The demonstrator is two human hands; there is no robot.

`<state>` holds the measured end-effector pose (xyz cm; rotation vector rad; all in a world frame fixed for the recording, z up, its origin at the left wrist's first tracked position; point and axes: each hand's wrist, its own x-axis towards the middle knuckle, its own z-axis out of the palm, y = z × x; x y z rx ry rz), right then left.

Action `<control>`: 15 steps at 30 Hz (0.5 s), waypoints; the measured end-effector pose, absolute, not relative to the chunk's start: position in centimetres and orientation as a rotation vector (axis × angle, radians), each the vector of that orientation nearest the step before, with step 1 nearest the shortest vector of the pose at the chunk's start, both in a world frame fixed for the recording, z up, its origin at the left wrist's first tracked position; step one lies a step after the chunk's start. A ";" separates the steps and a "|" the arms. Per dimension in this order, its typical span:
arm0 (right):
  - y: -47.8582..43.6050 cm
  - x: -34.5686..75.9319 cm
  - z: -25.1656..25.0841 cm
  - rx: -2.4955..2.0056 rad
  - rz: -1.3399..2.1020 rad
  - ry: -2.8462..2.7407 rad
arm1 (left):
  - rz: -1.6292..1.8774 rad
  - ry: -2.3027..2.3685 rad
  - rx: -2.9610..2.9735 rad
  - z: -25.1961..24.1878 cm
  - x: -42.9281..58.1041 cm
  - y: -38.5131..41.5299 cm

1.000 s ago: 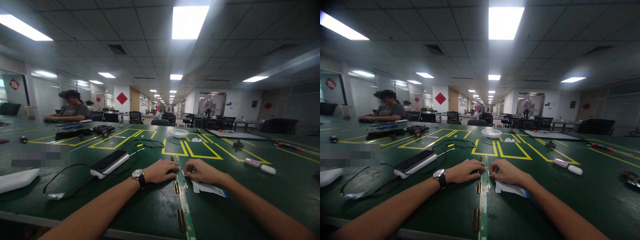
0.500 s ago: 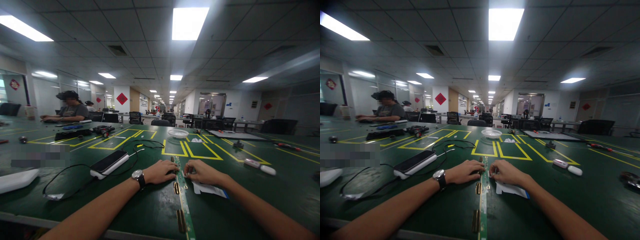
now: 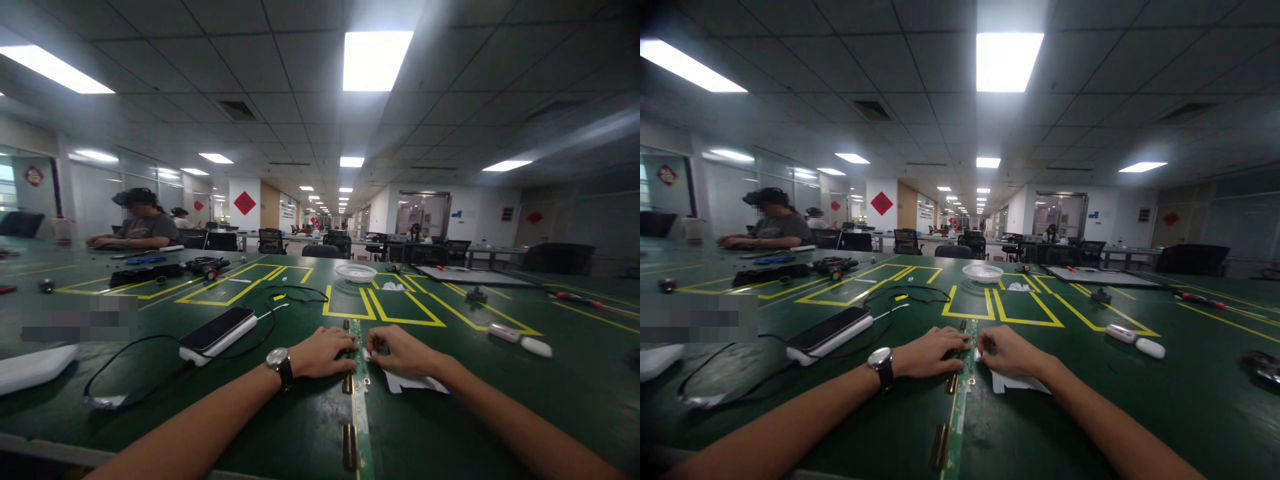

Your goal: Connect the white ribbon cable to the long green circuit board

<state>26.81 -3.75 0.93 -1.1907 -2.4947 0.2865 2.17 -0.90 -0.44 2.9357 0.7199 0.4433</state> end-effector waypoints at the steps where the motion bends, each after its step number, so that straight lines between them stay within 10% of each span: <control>1: -3.7 26.8 0.9 -1.187 0.283 -2.487 | 0.447 0.734 2.927 -0.4 2.2 -1.0; 15: -3.9 26.6 1.7 -1.000 0.267 -2.506 | 0.541 0.651 2.819 -0.6 2.0 -0.2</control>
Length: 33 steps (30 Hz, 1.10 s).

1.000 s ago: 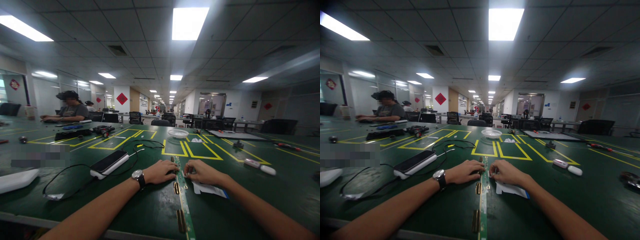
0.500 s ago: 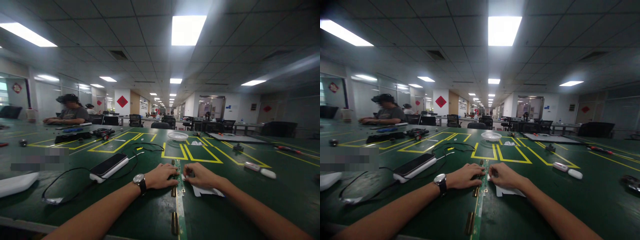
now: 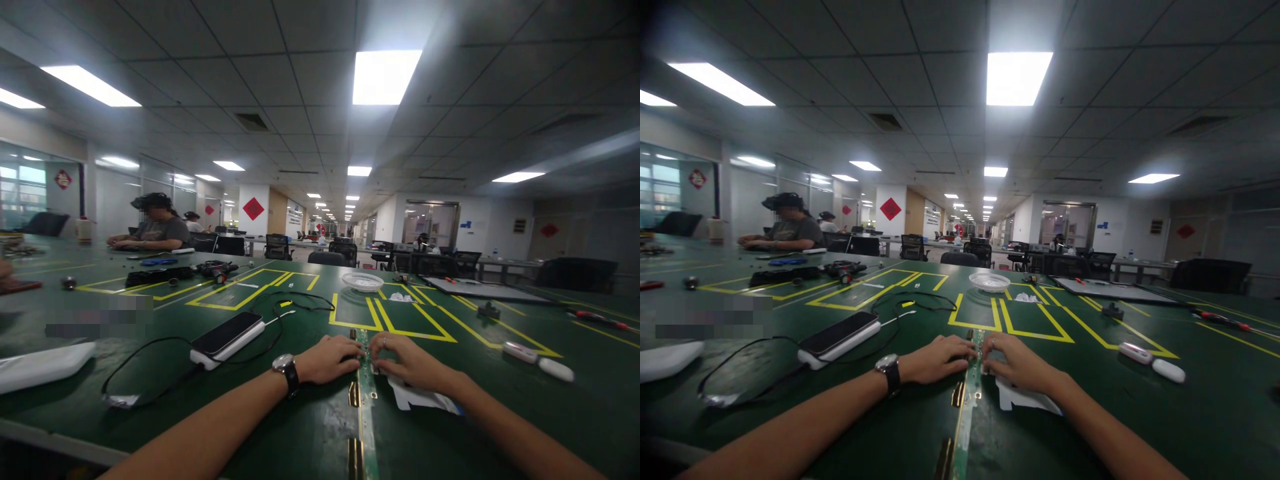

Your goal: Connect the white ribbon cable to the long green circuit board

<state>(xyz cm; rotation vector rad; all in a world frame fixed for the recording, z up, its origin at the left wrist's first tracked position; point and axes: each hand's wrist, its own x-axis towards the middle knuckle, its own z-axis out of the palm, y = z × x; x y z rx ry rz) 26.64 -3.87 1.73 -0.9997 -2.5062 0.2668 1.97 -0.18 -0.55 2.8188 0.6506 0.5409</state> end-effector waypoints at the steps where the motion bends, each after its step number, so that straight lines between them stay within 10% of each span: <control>1: -4.0 26.4 1.9 -0.963 0.271 -2.501 | 0.593 0.636 2.801 -0.6 1.9 0.0; 18: -0.6 31.4 -0.5 -1.988 -0.376 -2.266 | 0.808 1.008 3.002 -0.7 0.9 0.8; 33: 0.2 34.0 -1.7 -1.917 -0.100 -2.352 | 0.660 0.729 3.580 -0.9 1.0 0.7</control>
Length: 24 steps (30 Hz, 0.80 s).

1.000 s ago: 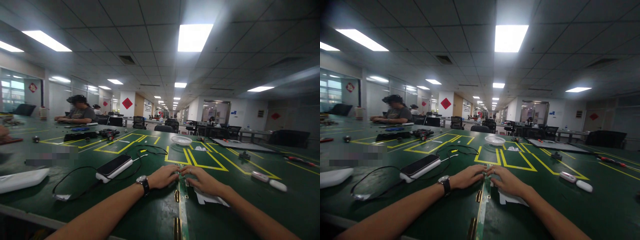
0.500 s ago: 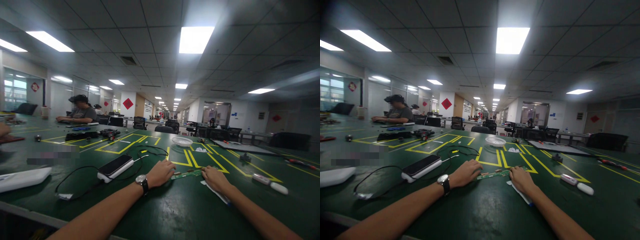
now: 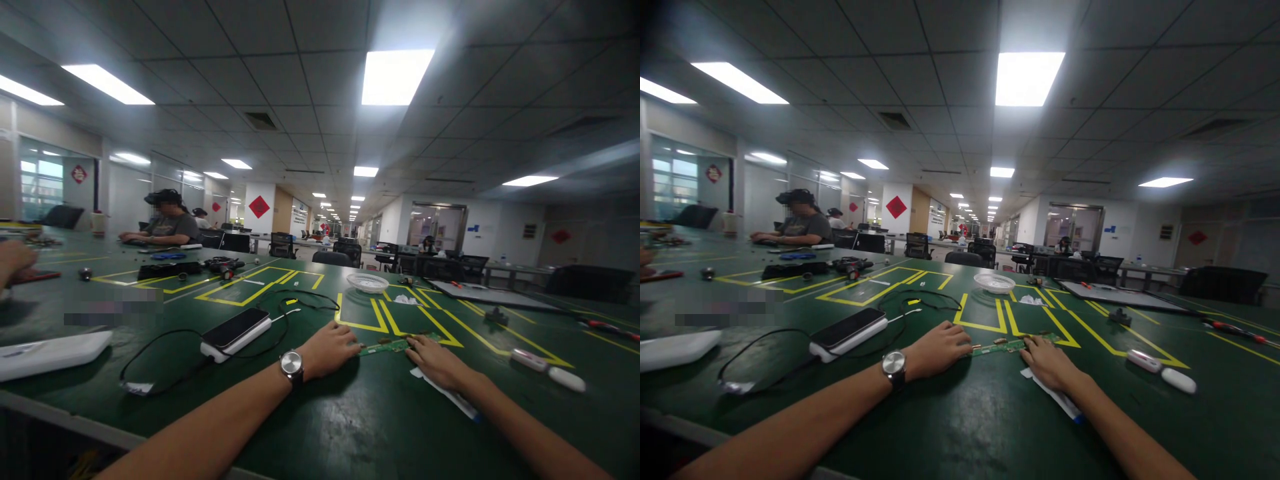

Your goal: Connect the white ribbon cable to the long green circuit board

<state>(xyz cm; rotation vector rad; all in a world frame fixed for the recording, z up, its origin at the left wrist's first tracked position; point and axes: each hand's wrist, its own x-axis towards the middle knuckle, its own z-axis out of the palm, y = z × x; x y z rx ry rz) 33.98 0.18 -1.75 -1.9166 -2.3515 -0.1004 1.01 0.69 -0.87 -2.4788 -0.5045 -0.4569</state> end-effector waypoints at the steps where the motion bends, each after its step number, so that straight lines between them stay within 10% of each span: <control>1: 0.1 34.0 -1.4 -1.888 -0.075 -2.367 | -0.443 -0.508 -2.483 -0.8 1.0 0.6; 24: -2.7 28.5 1.0 -1.206 0.269 -2.583 | -0.584 -0.775 -2.794 0.3 0.9 0.1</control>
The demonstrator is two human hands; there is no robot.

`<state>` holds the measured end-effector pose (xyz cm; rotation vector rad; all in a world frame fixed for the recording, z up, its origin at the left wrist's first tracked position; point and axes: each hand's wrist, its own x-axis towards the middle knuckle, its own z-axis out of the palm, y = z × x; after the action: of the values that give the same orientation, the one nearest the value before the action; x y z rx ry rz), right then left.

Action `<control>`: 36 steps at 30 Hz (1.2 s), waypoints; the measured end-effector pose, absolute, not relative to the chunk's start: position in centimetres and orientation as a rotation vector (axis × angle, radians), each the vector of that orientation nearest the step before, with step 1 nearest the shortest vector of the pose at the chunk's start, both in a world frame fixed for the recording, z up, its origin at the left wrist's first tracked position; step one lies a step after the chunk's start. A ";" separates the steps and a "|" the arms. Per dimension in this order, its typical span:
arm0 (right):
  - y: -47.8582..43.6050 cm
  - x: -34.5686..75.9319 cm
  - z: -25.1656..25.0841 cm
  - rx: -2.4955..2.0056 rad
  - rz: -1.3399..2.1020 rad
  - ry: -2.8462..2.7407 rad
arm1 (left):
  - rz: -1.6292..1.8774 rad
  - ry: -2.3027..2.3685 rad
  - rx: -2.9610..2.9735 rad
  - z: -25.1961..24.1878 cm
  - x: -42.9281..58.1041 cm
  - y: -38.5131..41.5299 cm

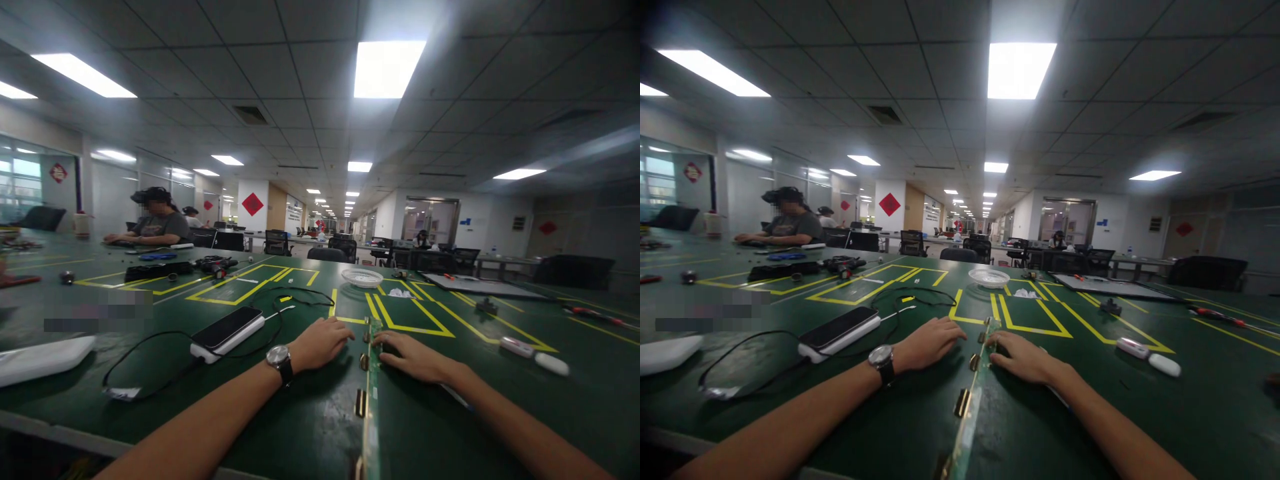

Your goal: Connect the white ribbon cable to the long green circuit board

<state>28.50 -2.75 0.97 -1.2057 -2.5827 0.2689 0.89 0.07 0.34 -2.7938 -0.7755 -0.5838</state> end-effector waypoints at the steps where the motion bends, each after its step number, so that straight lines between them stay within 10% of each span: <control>1: -3.1 27.9 1.1 -1.160 0.296 -2.592 | -0.568 -0.759 -2.810 0.4 1.0 -0.1; 11: -2.5 31.7 3.8 -1.707 -0.097 -2.367 | -0.527 -0.519 -2.844 -0.7 1.4 -0.3; 36: 0.0 36.0 1.7 -1.709 0.362 -2.508 | -0.393 -0.204 -2.420 -0.4 2.1 -1.1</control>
<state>36.03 -0.03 1.66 -1.7089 -2.5078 0.3618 2.13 -1.13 -0.42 -2.4198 -0.2036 -0.3928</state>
